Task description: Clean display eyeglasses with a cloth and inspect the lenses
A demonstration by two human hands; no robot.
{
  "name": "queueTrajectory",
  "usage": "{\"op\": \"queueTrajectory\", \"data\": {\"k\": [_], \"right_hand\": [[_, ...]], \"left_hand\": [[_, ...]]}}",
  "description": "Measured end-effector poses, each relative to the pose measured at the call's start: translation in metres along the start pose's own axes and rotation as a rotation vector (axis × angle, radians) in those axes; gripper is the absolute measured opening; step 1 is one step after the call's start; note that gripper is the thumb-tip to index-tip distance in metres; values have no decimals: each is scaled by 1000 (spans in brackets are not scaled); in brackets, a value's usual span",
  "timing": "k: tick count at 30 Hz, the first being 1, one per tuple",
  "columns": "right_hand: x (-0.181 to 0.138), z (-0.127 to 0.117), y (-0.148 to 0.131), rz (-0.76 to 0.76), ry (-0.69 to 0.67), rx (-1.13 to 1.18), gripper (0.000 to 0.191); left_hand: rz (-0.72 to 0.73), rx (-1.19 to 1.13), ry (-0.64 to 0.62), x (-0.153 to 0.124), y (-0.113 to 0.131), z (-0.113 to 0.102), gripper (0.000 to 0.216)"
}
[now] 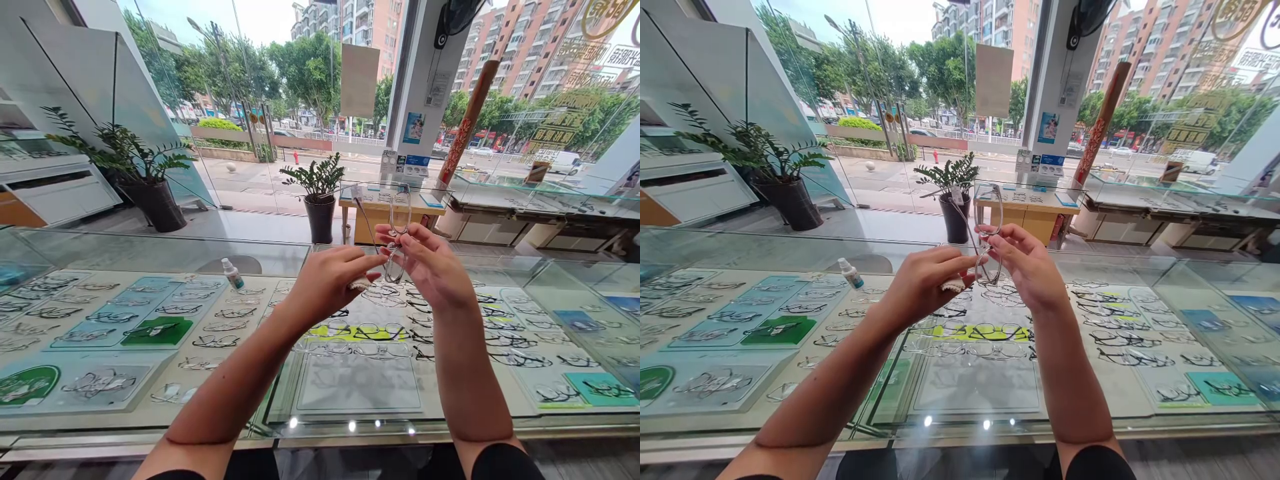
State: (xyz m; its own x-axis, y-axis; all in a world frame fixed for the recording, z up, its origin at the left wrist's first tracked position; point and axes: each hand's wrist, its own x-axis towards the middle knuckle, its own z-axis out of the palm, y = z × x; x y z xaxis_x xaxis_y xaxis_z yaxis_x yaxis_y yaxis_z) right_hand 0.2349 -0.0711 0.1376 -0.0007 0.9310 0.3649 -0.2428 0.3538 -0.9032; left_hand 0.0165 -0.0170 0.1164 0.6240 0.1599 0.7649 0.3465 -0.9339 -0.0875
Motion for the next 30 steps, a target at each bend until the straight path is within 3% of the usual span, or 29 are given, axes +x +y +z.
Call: {"op": "queueTrajectory", "data": {"k": [8, 14, 18, 22, 28, 30], "right_hand": [[3, -5, 2, -180, 175, -133, 31], [1, -4, -1, -237, 194, -257, 35], [-3, -10, -9, -305, 245, -216, 32], [-5, -16, -13, -367, 247, -238, 28], [-7, -6, -14, -343, 266, -73, 20], [-7, -3, -13, -332, 266, -42, 20]], "left_hand": [[-142, -94, -73, -1, -7, 4, 22], [-217, -222, -97, 0, 6, -6, 34], [-492, -339, -152, -9, -4, -22, 64], [-833, -547, -200, -47, -51, -19, 69], [-1455, -694, 129, -129, -115, 18, 71], [-1547, -646, 183, -147, -127, 31, 65]]}}
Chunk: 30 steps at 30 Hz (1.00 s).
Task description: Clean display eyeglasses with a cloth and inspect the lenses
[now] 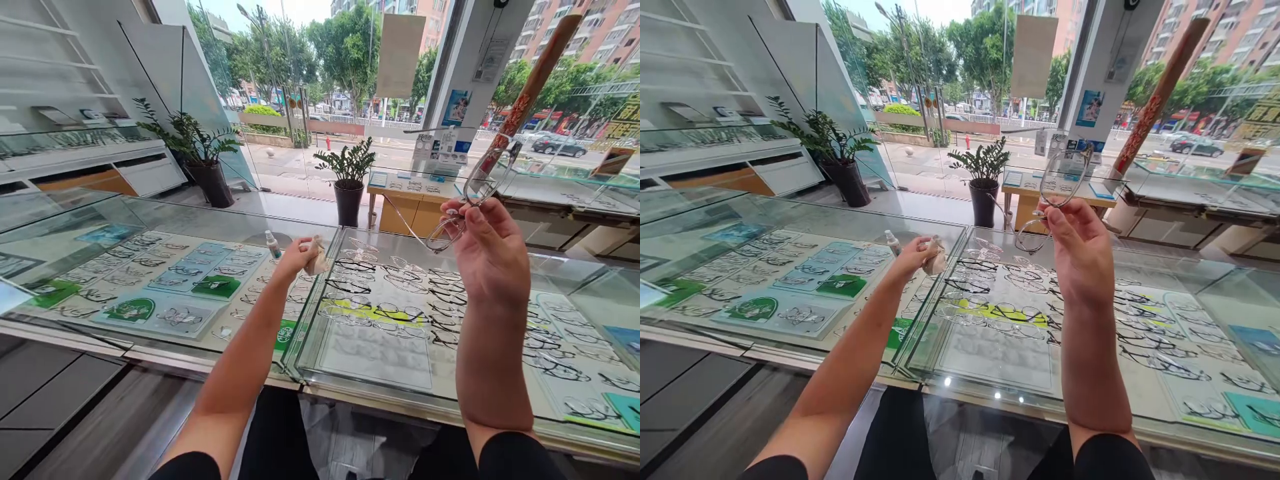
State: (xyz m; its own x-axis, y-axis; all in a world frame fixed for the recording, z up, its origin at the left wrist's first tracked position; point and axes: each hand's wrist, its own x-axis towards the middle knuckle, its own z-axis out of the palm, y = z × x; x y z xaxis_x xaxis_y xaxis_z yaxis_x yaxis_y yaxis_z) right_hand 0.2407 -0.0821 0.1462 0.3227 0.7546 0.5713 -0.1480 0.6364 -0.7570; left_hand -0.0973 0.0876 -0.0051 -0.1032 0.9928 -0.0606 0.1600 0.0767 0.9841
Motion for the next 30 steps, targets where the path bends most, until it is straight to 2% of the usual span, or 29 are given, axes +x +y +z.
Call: {"op": "queueTrajectory", "data": {"k": [3, 6, 11, 14, 17, 19, 25, 30], "right_hand": [[-2, 2, 1, -8, -9, -24, 19], [-2, 2, 2, -33, 0, -22, 20], [-4, 4, 2, -22, 0, -22, 18], [-5, 5, 1, -27, -8, -12, 17], [-5, 6, 1, -40, -15, 7, 15], [-6, 5, 1, -46, -21, -14, 15], [-6, 4, 4, -44, -36, -47, 17], [-8, 6, 5, -7, -31, 12, 15]], "left_hand": [[-69, 3, 58, 13, -21, 0, 56], [-126, 0, 38, 20, -31, 1, 47], [-140, 44, -6, 21, -37, 1, 61], [-120, 108, 10, 21, -38, 0, 52], [-83, 193, 57, 21, -37, -2, 29], [-48, 265, 108, 20, -37, -4, 24], [71, 447, 221, 15, -36, -6, 29], [248, 456, 267, 8, -27, -7, 29]]}}
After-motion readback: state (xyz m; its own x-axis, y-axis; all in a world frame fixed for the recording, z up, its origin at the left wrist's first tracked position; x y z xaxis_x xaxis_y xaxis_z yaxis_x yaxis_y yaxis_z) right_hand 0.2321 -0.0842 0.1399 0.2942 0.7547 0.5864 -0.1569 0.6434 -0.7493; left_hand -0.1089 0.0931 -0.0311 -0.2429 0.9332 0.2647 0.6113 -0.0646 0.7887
